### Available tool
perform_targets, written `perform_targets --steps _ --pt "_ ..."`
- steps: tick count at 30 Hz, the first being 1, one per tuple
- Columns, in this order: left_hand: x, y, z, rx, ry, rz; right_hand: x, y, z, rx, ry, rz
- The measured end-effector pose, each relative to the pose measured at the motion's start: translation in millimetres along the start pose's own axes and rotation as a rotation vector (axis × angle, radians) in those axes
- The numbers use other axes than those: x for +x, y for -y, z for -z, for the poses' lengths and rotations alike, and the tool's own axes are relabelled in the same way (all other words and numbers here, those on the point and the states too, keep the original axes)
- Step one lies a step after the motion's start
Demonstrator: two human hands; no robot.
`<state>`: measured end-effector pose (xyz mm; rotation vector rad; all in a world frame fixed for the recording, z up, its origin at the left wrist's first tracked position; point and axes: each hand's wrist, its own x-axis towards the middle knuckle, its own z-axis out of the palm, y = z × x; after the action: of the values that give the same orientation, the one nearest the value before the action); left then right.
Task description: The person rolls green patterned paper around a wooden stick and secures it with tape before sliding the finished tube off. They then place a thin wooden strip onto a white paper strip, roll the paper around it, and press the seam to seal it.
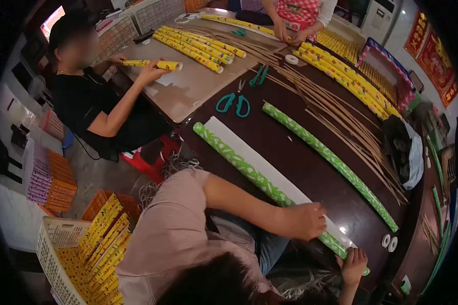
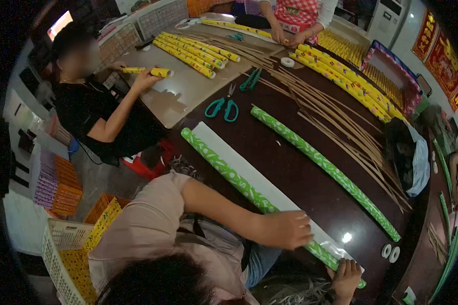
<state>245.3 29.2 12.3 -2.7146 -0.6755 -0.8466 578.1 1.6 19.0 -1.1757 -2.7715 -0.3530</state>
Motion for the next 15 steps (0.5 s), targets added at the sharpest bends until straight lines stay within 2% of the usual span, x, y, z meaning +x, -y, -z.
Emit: perform_targets --steps 2,4,6,7,10,15 --pt "-50.4 33.1 25.6 0.089 0.145 0.044 -8.3 -17.0 -0.3 -0.068 0.021 0.039" --pt "-97.3 58.7 36.6 0.13 0.195 0.115 -23.5 -33.5 -7.9 -0.128 0.051 0.086" --pt "-134.9 84.5 54.4 0.175 0.158 0.204 -33.7 -45.6 -17.0 -0.054 0.162 -0.124" --pt "-149.5 95.5 67.1 0.175 0.208 0.256 -22.0 -48.6 -16.9 -0.052 0.163 -0.106" --pt "-175.7 107.6 85.9 0.16 0.181 0.3 14.1 -45.6 -8.9 -0.079 0.11 0.003" --pt "-180.9 109.6 80.8 0.122 0.117 0.299 63.6 -23.1 10.4 -0.104 0.037 0.131"
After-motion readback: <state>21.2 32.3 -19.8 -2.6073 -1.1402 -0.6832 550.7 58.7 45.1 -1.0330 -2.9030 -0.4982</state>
